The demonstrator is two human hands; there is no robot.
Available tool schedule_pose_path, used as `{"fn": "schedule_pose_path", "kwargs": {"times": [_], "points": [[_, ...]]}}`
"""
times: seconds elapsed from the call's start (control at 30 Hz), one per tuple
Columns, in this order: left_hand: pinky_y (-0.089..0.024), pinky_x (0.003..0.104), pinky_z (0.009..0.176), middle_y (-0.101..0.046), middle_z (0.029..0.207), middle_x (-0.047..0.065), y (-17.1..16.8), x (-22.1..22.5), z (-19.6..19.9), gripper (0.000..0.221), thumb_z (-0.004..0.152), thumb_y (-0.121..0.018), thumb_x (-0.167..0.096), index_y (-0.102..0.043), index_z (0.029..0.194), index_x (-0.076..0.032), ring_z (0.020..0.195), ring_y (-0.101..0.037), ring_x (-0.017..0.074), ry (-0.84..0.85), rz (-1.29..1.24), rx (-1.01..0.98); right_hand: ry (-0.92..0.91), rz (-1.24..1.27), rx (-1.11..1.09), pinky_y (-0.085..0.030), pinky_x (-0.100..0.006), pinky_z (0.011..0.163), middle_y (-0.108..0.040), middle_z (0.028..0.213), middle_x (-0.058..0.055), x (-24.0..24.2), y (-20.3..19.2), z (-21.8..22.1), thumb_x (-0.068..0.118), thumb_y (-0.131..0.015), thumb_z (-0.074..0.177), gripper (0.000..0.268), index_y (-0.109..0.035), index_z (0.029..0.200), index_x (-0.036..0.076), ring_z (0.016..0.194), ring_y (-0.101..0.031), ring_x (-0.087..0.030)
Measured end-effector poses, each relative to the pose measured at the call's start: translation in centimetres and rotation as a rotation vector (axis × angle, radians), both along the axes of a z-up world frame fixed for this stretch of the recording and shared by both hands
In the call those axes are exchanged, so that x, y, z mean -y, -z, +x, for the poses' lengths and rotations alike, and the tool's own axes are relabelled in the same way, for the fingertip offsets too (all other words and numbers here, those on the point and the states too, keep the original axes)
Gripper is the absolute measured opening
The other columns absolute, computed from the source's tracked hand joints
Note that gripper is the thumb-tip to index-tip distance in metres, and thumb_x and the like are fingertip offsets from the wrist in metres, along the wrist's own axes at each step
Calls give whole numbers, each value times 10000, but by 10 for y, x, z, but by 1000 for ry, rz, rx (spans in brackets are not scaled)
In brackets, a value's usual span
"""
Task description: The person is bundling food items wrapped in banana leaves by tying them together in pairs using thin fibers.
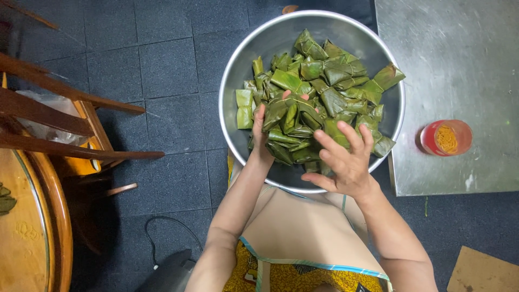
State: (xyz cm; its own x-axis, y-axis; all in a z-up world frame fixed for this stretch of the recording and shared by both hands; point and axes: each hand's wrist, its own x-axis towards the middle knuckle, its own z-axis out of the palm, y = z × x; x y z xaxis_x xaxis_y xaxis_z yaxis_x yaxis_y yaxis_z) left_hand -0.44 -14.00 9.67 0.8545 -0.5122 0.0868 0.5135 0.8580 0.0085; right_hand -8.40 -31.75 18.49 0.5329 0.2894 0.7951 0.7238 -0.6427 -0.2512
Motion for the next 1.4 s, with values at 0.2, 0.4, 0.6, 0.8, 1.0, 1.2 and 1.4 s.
{"fn": "schedule_pose_path", "kwargs": {"times": [0.2,0.4,0.6,0.8,1.0,1.2,1.4], "points": [[-229,663,1214,-242,1666,238,25,3,4,819,987,-354,-658,-230,1647,-188,1500,-286,468,-26,168,-22,4,-74,-90,29,-671,1214,-650,1455,-95,2,-7,8,646,-700,887,915,-330,1608,222,1481,-380,-435],[-260,664,1202,-263,1652,260,21,6,2,818,987,-400,-645,-251,1644,-179,1491,-303,476,-4,173,-33,9,-63,-89,37,-662,1227,-644,1462,-81,4,-4,7,633,-708,887,862,-390,1582,234,1490,-368,-418],[-285,634,1207,-323,1630,241,26,8,2,775,1018,-379,-658,-305,1630,-189,1479,-360,440,-23,208,-16,145,-200,-75,-1,-700,1201,-638,1460,-63,-6,1,2,637,-684,906,512,-724,1316,333,1444,-404,-437],[-304,619,1202,-338,1624,241,31,5,3,759,1022,-376,-657,-334,1618,-189,1473,-379,429,-21,222,-6,148,-175,-111,27,-700,1204,-600,1467,-76,-7,5,-3,675,-659,896,573,-697,1362,343,1464,-360,-435],[-325,592,1201,-371,1595,275,43,6,-3,759,1029,-424,-606,-338,1618,-135,1452,-412,433,-18,232,-36,215,-121,-212,-31,-709,1195,-576,1415,-142,-17,-17,7,764,-546,913,713,-684,1390,253,1414,-383,-447],[-422,547,1147,-553,1468,247,40,-35,-19,742,966,-520,-573,-464,1550,-118,1335,-551,399,-51,437,-233,94,78,-287,-242,-534,1179,-452,1542,-173,29,11,33,638,-451,1001,671,-521,1529,229,1463,-362,-354],[-578,495,1001,-690,1305,155,62,-76,-33,552,899,-706,-506,-677,1313,-142,1163,-692,326,-391,775,-516,334,113,-640,-512,-508,889,-679,1166,-165,96,87,84,156,-744,1005,356,-687,1343,60,996,-691,-395]]}}
